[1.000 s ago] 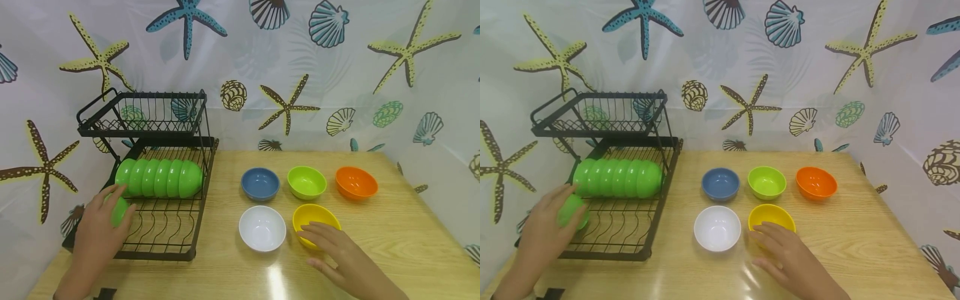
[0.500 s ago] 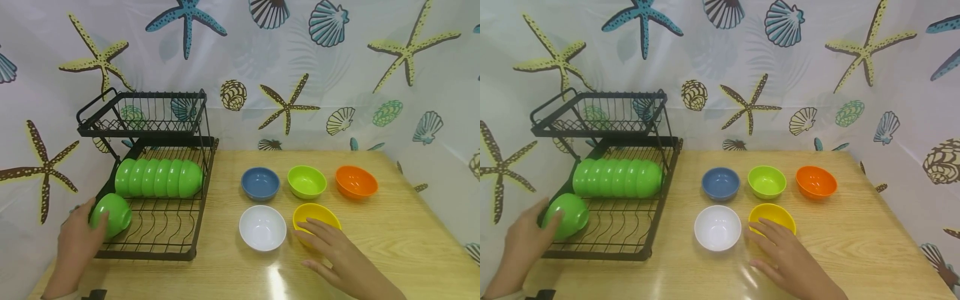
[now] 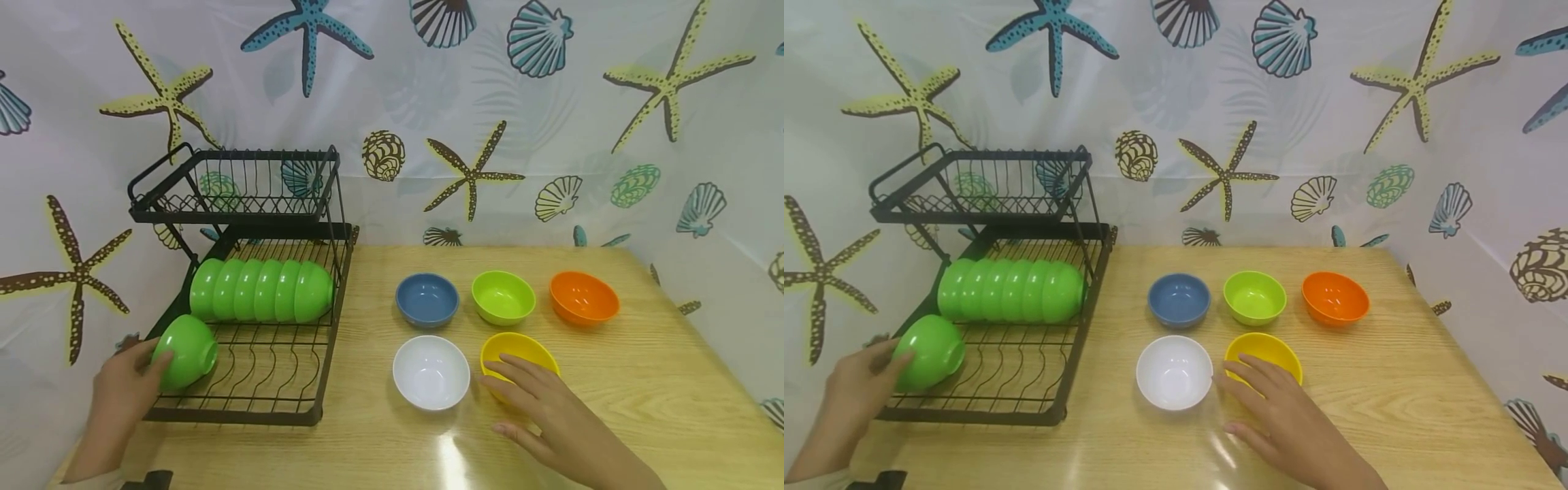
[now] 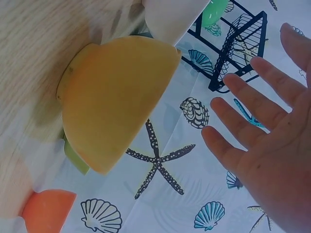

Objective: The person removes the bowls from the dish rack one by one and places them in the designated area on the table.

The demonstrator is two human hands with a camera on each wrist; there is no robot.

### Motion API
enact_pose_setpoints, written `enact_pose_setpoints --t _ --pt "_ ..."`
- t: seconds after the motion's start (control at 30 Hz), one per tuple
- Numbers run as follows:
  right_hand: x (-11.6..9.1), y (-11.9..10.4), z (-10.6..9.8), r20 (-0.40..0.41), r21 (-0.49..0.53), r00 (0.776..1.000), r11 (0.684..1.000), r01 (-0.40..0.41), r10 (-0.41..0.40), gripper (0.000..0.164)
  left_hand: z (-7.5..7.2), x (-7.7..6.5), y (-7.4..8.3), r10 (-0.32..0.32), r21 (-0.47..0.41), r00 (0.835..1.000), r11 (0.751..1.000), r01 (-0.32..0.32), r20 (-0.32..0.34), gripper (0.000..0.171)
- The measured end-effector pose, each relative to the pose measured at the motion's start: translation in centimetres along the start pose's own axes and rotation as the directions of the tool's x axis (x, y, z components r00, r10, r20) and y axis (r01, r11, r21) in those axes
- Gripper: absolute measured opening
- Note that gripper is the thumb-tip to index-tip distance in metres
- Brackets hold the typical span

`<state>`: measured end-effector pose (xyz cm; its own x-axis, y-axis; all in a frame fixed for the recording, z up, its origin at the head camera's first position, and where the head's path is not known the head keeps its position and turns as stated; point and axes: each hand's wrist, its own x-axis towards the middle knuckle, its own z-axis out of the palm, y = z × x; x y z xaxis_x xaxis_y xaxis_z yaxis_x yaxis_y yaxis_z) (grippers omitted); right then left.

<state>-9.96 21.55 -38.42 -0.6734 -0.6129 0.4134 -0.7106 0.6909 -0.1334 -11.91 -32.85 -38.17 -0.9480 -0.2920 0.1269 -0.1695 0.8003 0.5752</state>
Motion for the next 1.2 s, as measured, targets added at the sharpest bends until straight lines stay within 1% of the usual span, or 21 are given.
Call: enact_pose_setpoints --t 0.13,0.2,0.43,0.5,0.57,0.67,0.8,0.9,1.0,1.07,1.2 --pt "0.2 0.0 0.0 0.013 -0.005 1.000 1.000 -0.006 0.006 0.059 -0.2 0.1 -0.1 -0.087 -0.057 0.995 0.994 0.090 0.054 0.049" --pt "0.3 -0.1 0.0 0.013 -0.010 1.000 1.000 -0.004 0.004 0.061 -0.2 0.1 -0.2 -0.111 -0.081 0.992 0.990 0.116 0.067 0.051" --pt "0.1 0.1 0.3 0.020 -0.012 1.000 1.000 0.001 0.000 0.064 0.0 0.3 -1.0 -0.145 -0.164 0.985 0.974 0.159 0.093 0.056" --pt "0.1 0.1 0.3 0.021 -0.008 1.000 1.000 -0.003 0.003 0.062 0.0 0.4 -1.2 -0.166 -0.201 0.980 0.962 0.185 0.109 0.059" --pt "0.0 0.2 0.4 0.028 -0.007 1.000 1.000 -0.015 0.015 0.061 0.0 0.4 -1.4 -0.173 -0.215 0.979 0.957 0.194 0.111 0.059" --pt "0.0 0.2 0.4 0.035 -0.009 0.999 1.000 -0.026 0.026 0.061 0.1 0.4 -1.5 -0.193 -0.257 0.973 0.941 0.220 0.129 0.061" --pt "0.0 0.3 0.5 0.017 -0.014 1.000 1.000 -0.010 0.010 0.062 0.1 0.5 -1.5 -0.208 -0.281 0.970 0.931 0.235 0.122 0.062" --pt "0.1 0.5 0.6 0.001 -0.021 1.000 1.000 0.007 -0.007 0.060 0.2 0.5 -1.5 -0.198 -0.279 0.975 0.935 0.220 0.103 0.061" --pt "0.1 0.6 0.8 0.017 -0.014 1.000 1.000 0.004 -0.003 0.060 0.2 0.6 -1.6 -0.195 -0.281 0.976 0.936 0.214 0.093 0.062" --pt "0.1 0.8 0.8 0.031 -0.008 0.999 1.000 -0.005 0.006 0.060 0.1 0.6 -1.8 -0.199 -0.297 0.975 0.929 0.221 0.103 0.063" --pt "0.2 0.9 1.0 0.024 -0.002 1.000 1.000 0.001 -0.001 0.061 0.1 0.7 -1.9 -0.205 -0.342 0.972 0.910 0.233 0.119 0.067"
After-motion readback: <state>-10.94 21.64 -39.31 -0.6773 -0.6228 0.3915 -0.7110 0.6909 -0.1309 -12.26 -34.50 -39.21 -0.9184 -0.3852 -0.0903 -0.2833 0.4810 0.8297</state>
